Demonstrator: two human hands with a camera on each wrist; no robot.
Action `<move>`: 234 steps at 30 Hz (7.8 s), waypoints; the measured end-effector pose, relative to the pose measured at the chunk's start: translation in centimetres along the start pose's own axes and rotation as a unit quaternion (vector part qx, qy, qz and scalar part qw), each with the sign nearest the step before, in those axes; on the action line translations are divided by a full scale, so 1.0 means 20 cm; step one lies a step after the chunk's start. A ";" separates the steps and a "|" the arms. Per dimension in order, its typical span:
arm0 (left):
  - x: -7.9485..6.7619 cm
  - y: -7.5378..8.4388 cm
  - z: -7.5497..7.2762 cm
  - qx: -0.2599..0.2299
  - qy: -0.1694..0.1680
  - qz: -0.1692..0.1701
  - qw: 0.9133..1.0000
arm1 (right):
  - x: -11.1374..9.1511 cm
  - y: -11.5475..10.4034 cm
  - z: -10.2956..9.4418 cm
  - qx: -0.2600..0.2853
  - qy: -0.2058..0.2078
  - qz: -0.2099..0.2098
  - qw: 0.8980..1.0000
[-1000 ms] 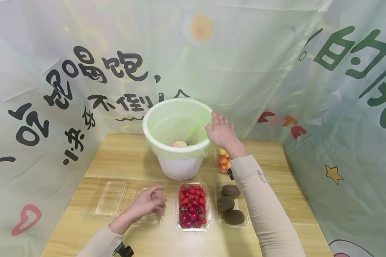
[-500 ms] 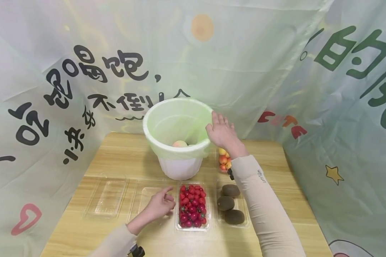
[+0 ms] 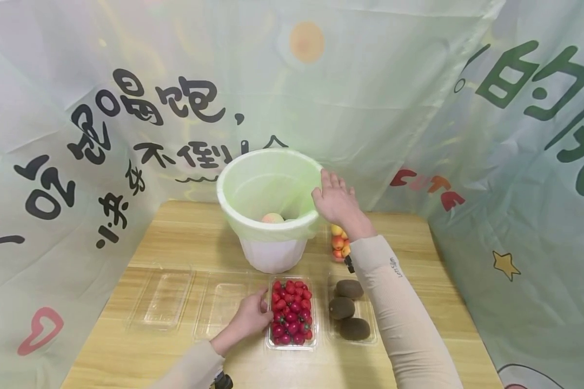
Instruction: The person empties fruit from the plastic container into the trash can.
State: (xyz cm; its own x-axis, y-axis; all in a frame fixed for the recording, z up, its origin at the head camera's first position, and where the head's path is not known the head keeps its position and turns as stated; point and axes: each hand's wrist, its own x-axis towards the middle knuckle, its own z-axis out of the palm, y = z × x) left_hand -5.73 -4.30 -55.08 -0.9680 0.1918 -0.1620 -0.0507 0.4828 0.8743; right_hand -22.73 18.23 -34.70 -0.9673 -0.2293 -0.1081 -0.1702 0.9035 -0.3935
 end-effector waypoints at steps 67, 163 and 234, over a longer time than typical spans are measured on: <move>-0.07 0.12 -0.12 -0.069 -0.089 -0.023 0.993 | 0.00 0.00 0.00 0.008 -0.002 -0.001 1.000; 0.52 1.02 -1.07 -0.112 0.045 -0.021 0.993 | 0.01 0.00 0.00 0.013 -0.005 0.004 1.000; 0.72 0.95 -0.96 -0.048 0.263 0.068 0.961 | 0.00 0.00 0.01 0.020 -0.002 0.007 1.000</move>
State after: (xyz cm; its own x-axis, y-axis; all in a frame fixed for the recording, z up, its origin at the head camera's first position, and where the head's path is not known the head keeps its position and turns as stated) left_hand -25.36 -8.80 -32.04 -0.9565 -0.2229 0.1883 0.0873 0.3970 0.9136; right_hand -22.76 18.09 -34.80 -0.9688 -0.2179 -0.1184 -0.1482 0.8915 -0.4281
